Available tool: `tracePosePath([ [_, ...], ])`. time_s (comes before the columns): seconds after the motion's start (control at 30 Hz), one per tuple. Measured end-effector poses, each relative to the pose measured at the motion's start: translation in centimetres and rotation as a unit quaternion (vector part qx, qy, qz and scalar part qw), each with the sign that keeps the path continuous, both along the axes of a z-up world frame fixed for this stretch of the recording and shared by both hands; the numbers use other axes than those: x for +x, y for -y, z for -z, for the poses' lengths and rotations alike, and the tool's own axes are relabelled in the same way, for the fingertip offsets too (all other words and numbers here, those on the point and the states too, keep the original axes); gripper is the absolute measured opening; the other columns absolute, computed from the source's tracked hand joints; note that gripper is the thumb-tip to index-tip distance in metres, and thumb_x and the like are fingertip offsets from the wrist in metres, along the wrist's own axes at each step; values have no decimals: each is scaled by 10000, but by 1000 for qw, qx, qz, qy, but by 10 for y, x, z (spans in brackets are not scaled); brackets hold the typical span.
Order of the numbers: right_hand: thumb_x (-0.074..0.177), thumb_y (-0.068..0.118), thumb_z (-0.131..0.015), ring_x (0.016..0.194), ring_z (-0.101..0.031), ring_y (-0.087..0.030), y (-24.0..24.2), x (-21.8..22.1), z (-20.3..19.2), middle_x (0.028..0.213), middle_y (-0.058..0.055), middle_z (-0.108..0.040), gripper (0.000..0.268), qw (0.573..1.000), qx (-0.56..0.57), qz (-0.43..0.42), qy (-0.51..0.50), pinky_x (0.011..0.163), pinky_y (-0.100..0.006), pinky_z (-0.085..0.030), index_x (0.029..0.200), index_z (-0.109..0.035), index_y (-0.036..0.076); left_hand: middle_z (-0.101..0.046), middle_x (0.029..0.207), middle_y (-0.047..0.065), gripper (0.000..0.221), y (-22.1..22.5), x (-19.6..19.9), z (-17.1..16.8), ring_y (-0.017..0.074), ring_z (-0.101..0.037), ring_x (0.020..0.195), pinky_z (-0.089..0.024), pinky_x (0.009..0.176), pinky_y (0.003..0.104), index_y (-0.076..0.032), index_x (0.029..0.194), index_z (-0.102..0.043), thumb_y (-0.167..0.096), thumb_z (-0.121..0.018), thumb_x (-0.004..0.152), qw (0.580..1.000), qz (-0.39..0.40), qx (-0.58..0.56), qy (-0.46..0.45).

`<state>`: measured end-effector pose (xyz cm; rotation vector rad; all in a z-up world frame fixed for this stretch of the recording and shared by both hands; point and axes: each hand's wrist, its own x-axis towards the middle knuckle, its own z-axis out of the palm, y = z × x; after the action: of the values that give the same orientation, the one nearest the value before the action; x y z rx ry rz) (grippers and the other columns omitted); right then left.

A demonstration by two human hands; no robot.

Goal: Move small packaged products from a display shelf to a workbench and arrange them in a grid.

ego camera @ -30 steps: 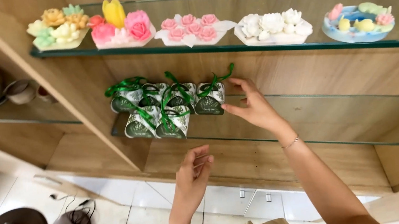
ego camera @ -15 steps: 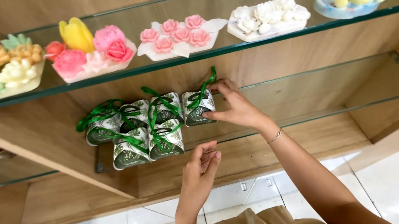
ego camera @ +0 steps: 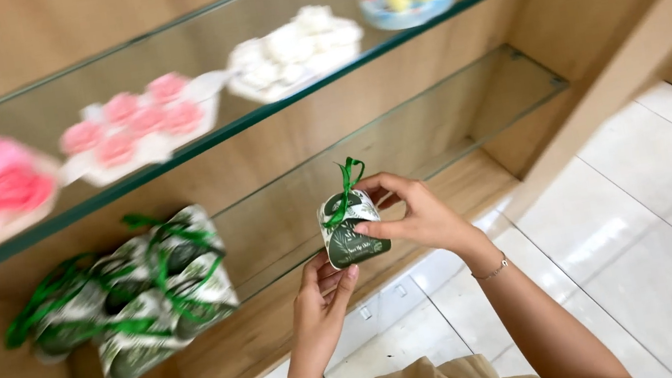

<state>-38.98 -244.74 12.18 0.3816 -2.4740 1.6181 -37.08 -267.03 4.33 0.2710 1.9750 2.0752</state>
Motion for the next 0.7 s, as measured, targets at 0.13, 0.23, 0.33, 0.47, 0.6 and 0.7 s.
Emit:
tracePosePath([
  [0.13,819,308,-837,1031,-702,-189,-45,44,6,1166,-75,-741,567,998,-15,65,9,930,-343,-559,1271,-665,11,-670,1244,147,729,-45,0,-2,193,-665,1152,-568,925,307,9,1487,-336,-205,-726,909,997,76,18,3],
  [0.23,824,325,-816,1000,-702,-182,-79,80,3,1125,-77,-754,535,990,-25,130,40,900,-337,-563,1244,-689,19,-564,1383,137,793,-86,4,-10,205,-582,1263,-569,939,333,-10,1521,-271,-190,-722,895,986,151,71,-10],
  [0.33,819,348,-798,950,-710,-176,-114,114,-2,1071,-75,-780,514,979,-13,193,68,847,-331,-570,1219,-714,36,-510,1459,136,765,-131,9,-19,222,-543,1320,-568,979,364,16,1486,-378,-199,-767,863,968,235,81,-13],
  [0.47,857,339,-751,978,-714,-171,-166,155,2,1108,-67,-773,477,966,-30,249,67,856,-326,-573,1230,-714,43,-579,1397,171,810,-195,23,-26,249,-591,1292,-567,1000,391,35,1440,-443,-231,-843,787,952,290,91,33],
  [0.6,916,314,-707,1088,-681,-180,-223,194,18,1230,-68,-739,494,956,-49,280,73,894,-338,-564,1335,-656,57,-620,1346,171,837,-262,38,-20,249,-611,1245,-567,984,390,35,1414,-484,-239,-881,731,949,301,89,42],
  [0.7,926,304,-686,1164,-625,-189,-252,222,15,1391,-67,-626,568,951,-105,286,60,903,-352,-586,1423,-545,67,-658,1312,167,817,-312,49,-16,247,-633,1221,-566,982,376,35,1395,-524,-268,-883,727,944,317,82,49],
])
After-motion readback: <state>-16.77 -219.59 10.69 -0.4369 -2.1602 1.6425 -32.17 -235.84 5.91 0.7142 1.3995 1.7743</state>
